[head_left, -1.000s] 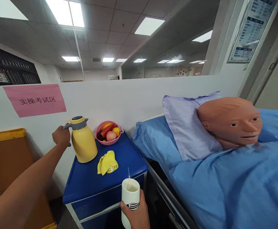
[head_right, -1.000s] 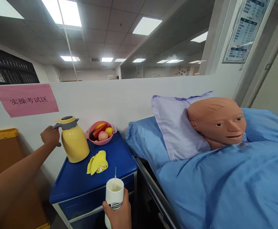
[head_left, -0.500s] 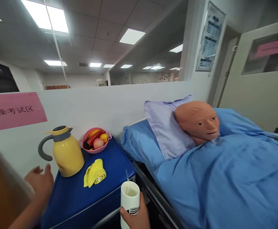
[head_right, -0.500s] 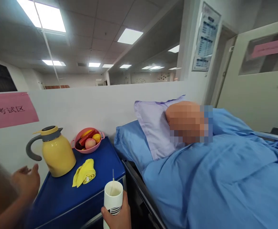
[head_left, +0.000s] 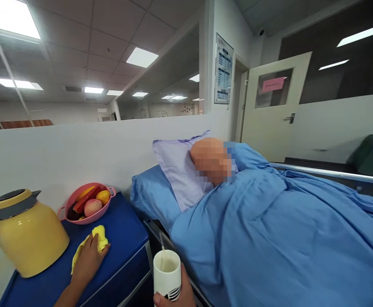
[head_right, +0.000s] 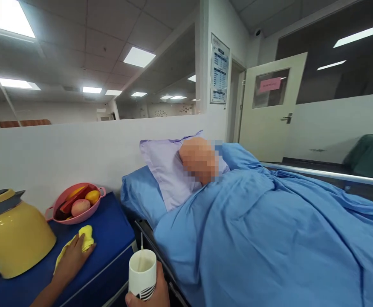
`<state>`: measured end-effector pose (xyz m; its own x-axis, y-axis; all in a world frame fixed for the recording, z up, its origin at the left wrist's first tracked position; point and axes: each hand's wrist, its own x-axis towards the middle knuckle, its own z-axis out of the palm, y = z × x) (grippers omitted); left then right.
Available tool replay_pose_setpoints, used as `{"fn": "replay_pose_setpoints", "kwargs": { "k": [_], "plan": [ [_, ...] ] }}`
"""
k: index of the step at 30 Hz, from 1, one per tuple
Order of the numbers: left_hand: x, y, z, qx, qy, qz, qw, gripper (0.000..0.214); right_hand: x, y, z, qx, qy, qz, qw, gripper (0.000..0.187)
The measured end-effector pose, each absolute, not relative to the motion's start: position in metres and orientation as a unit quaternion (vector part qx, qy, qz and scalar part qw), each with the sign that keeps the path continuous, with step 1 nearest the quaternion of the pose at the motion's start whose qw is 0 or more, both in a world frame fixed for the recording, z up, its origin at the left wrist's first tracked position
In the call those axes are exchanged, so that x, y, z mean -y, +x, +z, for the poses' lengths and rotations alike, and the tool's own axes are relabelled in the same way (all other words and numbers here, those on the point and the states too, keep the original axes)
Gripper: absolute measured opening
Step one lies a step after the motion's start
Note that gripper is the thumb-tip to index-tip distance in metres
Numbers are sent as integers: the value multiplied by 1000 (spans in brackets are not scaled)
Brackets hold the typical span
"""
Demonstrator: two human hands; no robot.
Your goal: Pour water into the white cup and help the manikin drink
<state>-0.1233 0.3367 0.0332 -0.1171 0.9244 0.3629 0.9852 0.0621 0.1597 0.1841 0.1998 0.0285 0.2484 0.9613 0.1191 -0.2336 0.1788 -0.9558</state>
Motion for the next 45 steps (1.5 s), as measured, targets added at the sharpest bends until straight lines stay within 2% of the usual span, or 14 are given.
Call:
{"fn": "replay_pose_setpoints", "kwargs": {
  "k": [4, 6, 8, 10, 12, 15, 18, 30, 37, 41, 45],
  "plan": [
    [-333, -106, 31, 717, -657, -234, 2, 44, -194, 256, 38, 418, -432, 477, 641, 64],
    [-325, -77, 40, 720, -618, -296, -109, 36, -192, 297, 49, 466, -435, 459, 618, 62],
    [-315, -34, 56, 693, -534, -402, -271, 26, -190, 336, 63, 477, -437, 453, 613, 59],
    [-305, 19, 76, 664, -507, -441, -328, 35, -189, 370, 79, 483, -452, 438, 609, 66],
    [-297, 75, 95, 619, -372, -508, -469, 44, -191, 399, 97, 475, -479, 410, 614, 72],
    [-291, 152, 115, 510, -294, -567, -576, 37, -194, 434, 121, 490, -510, 376, 598, 64],
    [-290, 215, 123, 457, -234, -559, -652, 31, -203, 461, 134, 460, -537, 365, 606, 64],
    [-365, 362, 128, 276, -111, -526, -797, 33, -293, 541, 136, 457, -520, 349, 632, 61],
    [-380, 366, 100, 214, -14, -538, -815, 37, -328, 547, 137, 474, -514, 360, 618, 61],
    [-380, 360, 87, 178, -45, -526, -830, 37, -333, 548, 133, 479, -510, 360, 617, 57],
    [-383, 359, 76, 49, -124, -505, -853, 47, -331, 548, 126, 492, -505, 348, 618, 56]
  ]
}}
